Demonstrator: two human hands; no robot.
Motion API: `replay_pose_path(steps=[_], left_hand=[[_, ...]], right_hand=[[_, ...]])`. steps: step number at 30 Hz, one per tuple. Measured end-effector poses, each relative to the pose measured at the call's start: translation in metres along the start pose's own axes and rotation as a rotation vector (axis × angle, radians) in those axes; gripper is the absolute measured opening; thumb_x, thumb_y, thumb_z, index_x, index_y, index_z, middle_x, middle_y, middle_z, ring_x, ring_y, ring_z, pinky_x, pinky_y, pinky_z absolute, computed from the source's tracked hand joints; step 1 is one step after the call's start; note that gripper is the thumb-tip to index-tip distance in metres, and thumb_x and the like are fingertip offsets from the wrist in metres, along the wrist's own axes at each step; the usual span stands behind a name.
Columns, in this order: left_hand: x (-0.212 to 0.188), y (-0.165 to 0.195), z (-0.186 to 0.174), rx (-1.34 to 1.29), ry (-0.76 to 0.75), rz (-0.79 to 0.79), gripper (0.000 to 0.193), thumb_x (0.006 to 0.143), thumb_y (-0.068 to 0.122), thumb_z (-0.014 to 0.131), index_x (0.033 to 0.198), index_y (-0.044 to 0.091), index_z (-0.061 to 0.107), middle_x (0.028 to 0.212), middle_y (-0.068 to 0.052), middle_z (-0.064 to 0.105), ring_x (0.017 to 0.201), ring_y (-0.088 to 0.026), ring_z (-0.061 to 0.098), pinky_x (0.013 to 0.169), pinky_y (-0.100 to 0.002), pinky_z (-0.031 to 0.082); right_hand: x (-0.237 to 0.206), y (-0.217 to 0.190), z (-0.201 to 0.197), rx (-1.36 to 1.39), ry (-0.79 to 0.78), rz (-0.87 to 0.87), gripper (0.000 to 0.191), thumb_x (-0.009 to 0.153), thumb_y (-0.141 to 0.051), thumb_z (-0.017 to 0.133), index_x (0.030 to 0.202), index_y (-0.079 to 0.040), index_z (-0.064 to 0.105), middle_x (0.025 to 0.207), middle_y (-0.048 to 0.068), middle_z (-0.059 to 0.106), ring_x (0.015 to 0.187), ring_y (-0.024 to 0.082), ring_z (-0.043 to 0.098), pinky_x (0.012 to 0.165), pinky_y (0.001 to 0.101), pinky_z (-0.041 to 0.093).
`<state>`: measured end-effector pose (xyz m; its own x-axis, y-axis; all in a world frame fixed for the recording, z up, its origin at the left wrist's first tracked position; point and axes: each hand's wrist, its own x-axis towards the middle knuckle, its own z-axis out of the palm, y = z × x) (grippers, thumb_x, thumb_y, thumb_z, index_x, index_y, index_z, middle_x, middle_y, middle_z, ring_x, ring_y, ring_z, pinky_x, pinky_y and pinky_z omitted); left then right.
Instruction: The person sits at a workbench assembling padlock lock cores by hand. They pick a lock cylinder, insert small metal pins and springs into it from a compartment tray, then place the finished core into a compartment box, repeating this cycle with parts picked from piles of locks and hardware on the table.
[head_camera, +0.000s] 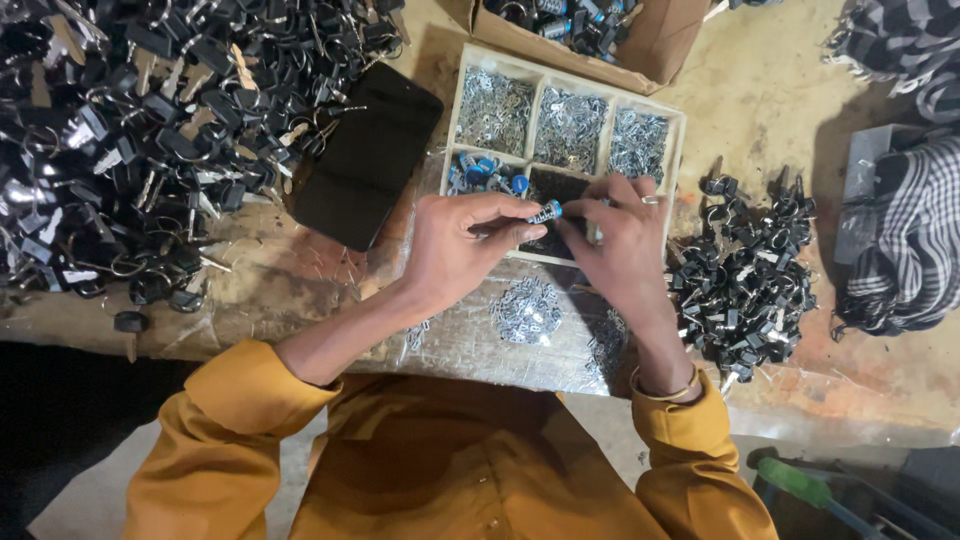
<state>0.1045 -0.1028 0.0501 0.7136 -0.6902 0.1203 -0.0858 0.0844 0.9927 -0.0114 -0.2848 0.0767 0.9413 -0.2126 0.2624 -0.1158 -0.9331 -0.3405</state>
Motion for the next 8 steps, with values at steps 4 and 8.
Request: replay_pose_path(steps=[4, 8], left_hand=[[0.000, 0.001, 0.000, 0.021, -0.011, -0.008, 0.018, 0.088, 0.004, 0.082, 0.105, 0.001, 0.078, 0.100, -0.011, 0.081, 0.089, -0.014, 0.080, 0.073, -0.025, 0.064], [0.002, 0.003, 0.001, 0.068, -0.001, -0.006, 0.018, 0.087, 0.006, 0.084, 0.104, 0.002, 0.078, 0.097, -0.010, 0.081, 0.086, -0.014, 0.080, 0.071, -0.026, 0.064]], right_hand=[[0.006, -0.006, -0.011, 0.067, 0.026, 0.048, 0.013, 0.084, -0.011, 0.086, 0.094, -0.010, 0.078, 0.101, 0.005, 0.065, 0.099, 0.027, 0.056, 0.091, 0.0431, 0.041], [0.034, -0.027, -0.018, 0.231, 0.099, 0.176, 0.015, 0.091, -0.013, 0.086, 0.098, -0.008, 0.074, 0.104, 0.005, 0.065, 0.103, 0.024, 0.059, 0.095, 0.0434, 0.043]])
